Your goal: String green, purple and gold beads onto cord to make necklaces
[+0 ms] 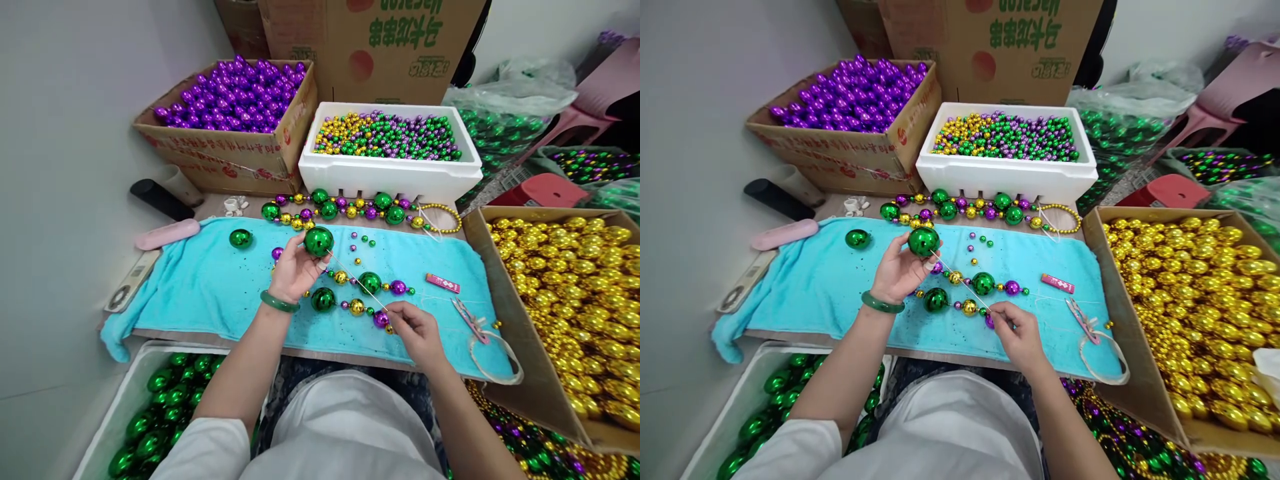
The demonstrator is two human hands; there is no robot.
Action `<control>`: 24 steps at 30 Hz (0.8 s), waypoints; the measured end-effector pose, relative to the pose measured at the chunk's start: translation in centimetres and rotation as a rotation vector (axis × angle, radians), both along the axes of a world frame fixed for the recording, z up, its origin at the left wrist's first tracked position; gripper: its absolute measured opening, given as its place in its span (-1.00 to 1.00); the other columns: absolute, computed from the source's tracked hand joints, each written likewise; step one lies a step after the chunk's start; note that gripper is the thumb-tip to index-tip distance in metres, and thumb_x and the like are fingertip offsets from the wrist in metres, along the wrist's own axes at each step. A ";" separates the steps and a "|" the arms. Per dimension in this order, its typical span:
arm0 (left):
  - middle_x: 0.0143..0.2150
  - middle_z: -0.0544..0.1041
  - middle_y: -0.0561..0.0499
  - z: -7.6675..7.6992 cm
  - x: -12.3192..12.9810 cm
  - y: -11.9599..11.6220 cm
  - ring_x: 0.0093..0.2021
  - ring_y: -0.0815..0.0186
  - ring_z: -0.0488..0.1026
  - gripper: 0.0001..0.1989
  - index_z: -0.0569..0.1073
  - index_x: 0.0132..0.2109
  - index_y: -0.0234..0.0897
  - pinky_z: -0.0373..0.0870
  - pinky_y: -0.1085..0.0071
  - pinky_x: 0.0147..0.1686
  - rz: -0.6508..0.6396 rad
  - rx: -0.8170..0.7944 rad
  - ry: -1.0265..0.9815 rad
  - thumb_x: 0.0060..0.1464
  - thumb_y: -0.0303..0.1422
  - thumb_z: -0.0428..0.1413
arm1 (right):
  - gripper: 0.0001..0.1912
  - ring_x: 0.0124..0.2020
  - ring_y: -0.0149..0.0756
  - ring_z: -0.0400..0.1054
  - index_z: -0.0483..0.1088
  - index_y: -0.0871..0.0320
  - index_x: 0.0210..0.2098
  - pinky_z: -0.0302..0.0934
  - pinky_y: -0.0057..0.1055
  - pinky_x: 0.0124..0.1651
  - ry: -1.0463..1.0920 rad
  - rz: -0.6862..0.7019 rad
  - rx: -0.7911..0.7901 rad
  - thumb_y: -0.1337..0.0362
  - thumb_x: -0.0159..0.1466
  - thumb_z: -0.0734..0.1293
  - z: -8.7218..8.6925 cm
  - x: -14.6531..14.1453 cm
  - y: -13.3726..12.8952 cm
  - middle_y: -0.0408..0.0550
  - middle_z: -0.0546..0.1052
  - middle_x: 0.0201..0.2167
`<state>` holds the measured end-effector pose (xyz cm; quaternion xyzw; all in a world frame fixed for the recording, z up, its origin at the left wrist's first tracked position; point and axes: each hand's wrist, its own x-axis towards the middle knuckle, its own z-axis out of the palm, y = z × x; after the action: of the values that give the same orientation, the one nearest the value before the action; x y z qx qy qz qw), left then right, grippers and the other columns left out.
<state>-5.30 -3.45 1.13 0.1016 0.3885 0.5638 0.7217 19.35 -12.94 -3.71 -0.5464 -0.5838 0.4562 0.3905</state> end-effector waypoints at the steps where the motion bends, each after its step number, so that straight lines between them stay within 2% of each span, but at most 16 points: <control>1: -0.25 0.58 -0.09 -0.1 0.1 -0.1 -0.29 0.33 0.51 -0.76 0.46 -0.18 -0.33 0.50 0.46 -0.32 0.025 0.013 0.008 0.06 -0.25 0.16 | -0.76 -0.58 -0.41 0.20 0.50 0.17 -0.39 0.10 -0.46 -0.51 0.001 -0.001 -0.001 0.14 0.23 0.30 0.0 0.0 0.0 -0.12 0.42 -0.59; 5: -0.28 0.57 0.01 -0.4 0.8 -0.9 -0.29 0.34 0.50 -0.81 0.46 -0.25 -0.28 0.49 0.42 -0.29 0.062 0.107 0.073 -0.02 -0.33 0.24 | -0.75 -0.59 -0.40 0.20 0.50 0.17 -0.39 0.13 -0.45 -0.52 0.019 -0.018 -0.004 0.12 0.22 0.31 0.1 -0.4 0.3 -0.13 0.40 -0.61; 10: -0.13 0.54 0.01 -0.5 2.5 -2.1 -0.19 0.32 0.50 -0.63 0.48 -0.10 -0.22 0.46 0.40 -0.19 -0.104 0.290 0.169 -0.11 -0.35 0.31 | -0.72 -0.62 -0.41 0.20 0.50 0.17 -0.37 0.13 -0.45 -0.55 0.070 -0.043 -0.015 0.08 0.22 0.30 -0.1 -0.9 0.6 -0.16 0.34 -0.66; 13: -0.08 0.53 -0.02 -0.8 3.7 -2.9 -0.16 0.30 0.49 -0.59 0.49 -0.06 -0.20 0.42 0.41 -0.19 -0.198 0.334 0.232 -0.10 -0.33 0.32 | -0.71 -0.62 -0.41 0.20 0.49 0.16 -0.35 0.14 -0.45 -0.55 0.084 -0.063 -0.004 0.05 0.21 0.32 -0.3 -1.0 0.8 -0.17 0.34 -0.67; 15: -0.06 0.54 -0.05 -1.0 4.4 -3.3 -0.13 0.28 0.48 -0.59 0.50 -0.05 -0.21 0.41 0.40 -0.17 -0.298 0.351 0.289 -0.11 -0.33 0.33 | -0.71 -0.62 -0.41 0.21 0.47 0.15 -0.36 0.14 -0.45 -0.54 0.102 -0.077 -0.004 0.03 0.20 0.33 -0.3 -1.0 0.9 -0.18 0.35 -0.67; 17: -0.04 0.54 -0.09 -1.1 4.8 -3.3 -0.11 0.25 0.48 -0.55 0.51 -0.03 -0.21 0.41 0.37 -0.15 -0.468 0.374 0.359 -0.13 -0.34 0.34 | -0.71 -0.63 -0.42 0.19 0.42 0.14 -0.42 0.13 -0.46 -0.55 0.139 -0.097 -0.011 0.03 0.19 0.33 -0.2 -0.9 1.1 -0.18 0.35 -0.67; 19: -0.02 0.54 -0.12 -1.3 4.7 -2.4 -0.12 0.22 0.48 -0.51 0.52 0.00 -0.20 0.42 0.33 -0.16 -0.640 0.408 0.473 -0.15 -0.34 0.34 | -0.70 -0.64 -0.43 0.16 0.34 0.13 -0.48 0.11 -0.46 -0.56 0.181 -0.125 -0.015 0.03 0.19 0.33 -0.1 -0.5 1.3 -0.18 0.35 -0.68; 20: -0.04 0.55 -0.12 -1.5 4.5 -1.7 -0.13 0.20 0.48 -0.54 0.54 -0.01 -0.20 0.42 0.30 -0.16 -0.680 0.426 0.567 -0.14 -0.33 0.34 | -0.69 -0.64 -0.44 0.15 0.31 0.13 -0.50 0.09 -0.47 -0.57 0.200 -0.144 -0.013 0.04 0.19 0.34 0.0 -0.3 1.4 -0.18 0.35 -0.68; 22: -0.12 0.58 -0.10 -2.1 3.7 0.6 -0.15 0.17 0.47 -0.68 0.60 -0.13 -0.19 0.40 0.24 -0.10 -0.610 0.459 0.818 -0.13 -0.31 0.32 | -0.69 -0.65 -0.45 0.13 0.28 0.13 -0.51 0.06 -0.47 -0.57 0.229 -0.183 -0.007 0.06 0.18 0.35 0.1 0.4 1.5 -0.19 0.34 -0.68; 24: -0.22 0.59 -0.08 -2.9 3.0 3.3 -0.15 0.13 0.45 -0.85 0.62 -0.31 -0.19 0.35 0.18 0.01 -0.420 0.468 1.081 -0.14 -0.37 0.32 | -0.70 -0.64 -0.46 0.12 0.27 0.12 -0.51 0.04 -0.47 -0.57 0.249 -0.216 -0.006 0.07 0.18 0.36 0.1 1.0 1.6 -0.20 0.33 -0.68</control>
<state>-2.34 -0.11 -1.78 0.6020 0.5367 0.3489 0.4773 20.35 -11.34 -3.62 -0.5464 -0.4675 0.4776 0.5047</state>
